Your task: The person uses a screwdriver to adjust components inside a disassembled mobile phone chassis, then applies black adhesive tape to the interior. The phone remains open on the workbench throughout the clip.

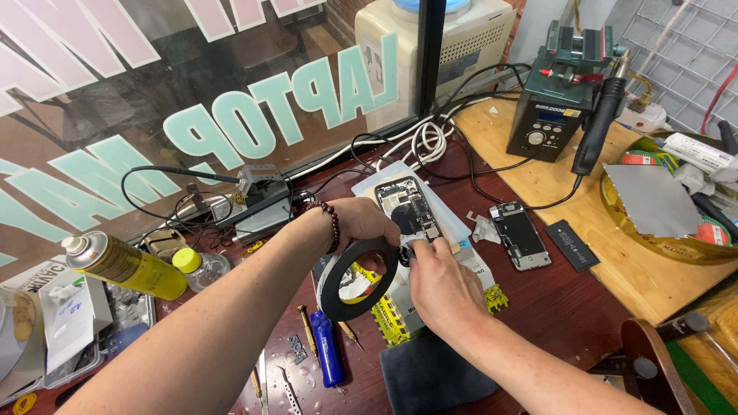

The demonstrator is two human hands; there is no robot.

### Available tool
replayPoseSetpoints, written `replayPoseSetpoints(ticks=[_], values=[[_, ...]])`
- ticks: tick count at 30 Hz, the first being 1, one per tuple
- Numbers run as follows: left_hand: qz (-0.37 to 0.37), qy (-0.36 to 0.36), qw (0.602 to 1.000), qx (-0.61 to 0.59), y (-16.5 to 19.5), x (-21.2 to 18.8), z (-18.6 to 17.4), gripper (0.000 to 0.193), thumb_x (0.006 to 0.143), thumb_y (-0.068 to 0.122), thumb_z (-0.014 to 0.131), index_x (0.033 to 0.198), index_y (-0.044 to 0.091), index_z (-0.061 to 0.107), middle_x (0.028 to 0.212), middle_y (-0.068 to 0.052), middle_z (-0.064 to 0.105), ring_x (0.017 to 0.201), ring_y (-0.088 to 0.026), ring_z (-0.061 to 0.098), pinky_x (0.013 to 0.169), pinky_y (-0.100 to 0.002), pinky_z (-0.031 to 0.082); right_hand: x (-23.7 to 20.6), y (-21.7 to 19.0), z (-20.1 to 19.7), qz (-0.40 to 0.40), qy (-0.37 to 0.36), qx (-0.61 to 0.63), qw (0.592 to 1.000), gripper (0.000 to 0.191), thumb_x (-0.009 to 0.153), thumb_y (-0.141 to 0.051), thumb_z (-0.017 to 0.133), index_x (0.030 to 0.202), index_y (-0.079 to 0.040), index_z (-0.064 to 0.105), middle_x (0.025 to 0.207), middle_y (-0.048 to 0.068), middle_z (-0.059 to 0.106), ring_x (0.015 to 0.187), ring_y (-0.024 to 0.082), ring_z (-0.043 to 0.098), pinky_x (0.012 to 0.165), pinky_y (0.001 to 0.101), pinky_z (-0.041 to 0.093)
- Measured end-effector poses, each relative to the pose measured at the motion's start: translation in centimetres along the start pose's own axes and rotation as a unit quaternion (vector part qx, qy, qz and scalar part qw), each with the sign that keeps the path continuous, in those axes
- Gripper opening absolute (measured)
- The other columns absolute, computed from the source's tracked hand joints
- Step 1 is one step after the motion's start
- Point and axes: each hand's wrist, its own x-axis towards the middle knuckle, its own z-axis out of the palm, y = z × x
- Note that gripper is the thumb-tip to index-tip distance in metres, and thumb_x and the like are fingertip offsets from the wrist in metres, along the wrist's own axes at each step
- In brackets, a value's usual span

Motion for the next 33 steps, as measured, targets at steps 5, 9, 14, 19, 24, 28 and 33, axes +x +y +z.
replayPoseSetpoints(ticks=[5,9,14,19,24,28,33], values=[[-0.003,0.012,1.000,-0.019,-0.2,0.0,0.1,0.019,0.079,0.003,0.074,0.091,-0.011,0.067,0.081,-0.025,0.074,0.060,-0.030,0.074,0.045,-0.034,0.060,0.1,-0.1,0.2,-0.026,0.034,-0.026,0.999,0.027,0.100,-0.017,0.049,0.119,0.000,0.058,0.105,0.018,0.061,0.080,0.036,0.072,0.071,0.0483,0.059],[0.002,0.013,1.000,-0.011,-0.4,0.2,0.0,0.019,0.078,0.004,0.075,0.090,-0.011,0.068,0.081,-0.025,0.075,0.059,-0.029,0.074,0.044,-0.033,0.059,0.2,0.1,0.6,-0.026,0.046,-0.037,0.998,0.026,0.099,-0.018,0.051,0.118,-0.002,0.060,0.105,0.018,0.061,0.083,0.038,0.071,0.073,0.0505,0.057],[0.000,-0.005,1.000,0.015,-0.6,1.0,-0.2,0.019,0.080,0.006,0.073,0.090,-0.010,0.069,0.080,-0.026,0.075,0.056,-0.027,0.070,0.042,-0.030,0.057,0.3,0.4,0.8,-0.033,0.052,-0.030,0.998,0.026,0.098,-0.018,0.052,0.119,-0.005,0.061,0.105,0.016,0.062,0.084,0.038,0.071,0.074,0.0505,0.057],[0.009,-0.002,1.000,-0.018,-1.5,0.5,-0.4,0.016,0.081,0.007,0.074,0.090,-0.005,0.070,0.081,-0.020,0.074,0.057,-0.025,0.073,0.041,-0.029,0.055,0.1,0.4,0.4,-0.039,0.048,-0.017,0.998,0.030,0.098,-0.019,0.052,0.123,-0.004,0.060,0.106,0.016,0.060,0.083,0.038,0.071,0.075,0.0502,0.057],[0.024,0.032,0.998,-0.042,-2.3,-1.8,-2.1,0.019,0.083,0.008,0.072,0.097,-0.005,0.071,0.085,-0.020,0.076,0.059,-0.022,0.073,0.039,-0.026,0.052,0.1,0.7,0.0,-0.023,0.074,0.047,0.996,0.041,0.092,-0.025,0.060,0.129,-0.005,0.058,0.109,0.018,0.063,0.084,0.036,0.072,0.074,0.0472,0.058],[0.045,0.022,0.996,-0.079,-3.6,-3.2,-3.5,0.028,0.085,0.008,0.068,0.110,-0.003,0.068,0.088,-0.019,0.076,0.060,-0.021,0.072,0.039,-0.026,0.052,1.6,1.5,-0.6,0.029,0.087,0.110,0.990,0.033,0.088,-0.032,0.068,0.108,-0.006,0.070,0.089,0.013,0.079,0.082,0.028,0.077,0.075,0.0418,0.058],[0.083,-0.015,0.987,-0.133,-5.4,-3.5,-3.4,0.028,0.087,0.008,0.067,0.112,-0.004,0.066,0.089,-0.016,0.073,0.059,-0.020,0.072,0.037,-0.026,0.052,5.4,2.1,-0.5,0.034,0.072,0.067,0.995,0.028,0.078,-0.031,0.080,0.090,-0.006,0.077,0.081,0.012,0.077,0.079,0.027,0.075,0.072,0.0399,0.058]])
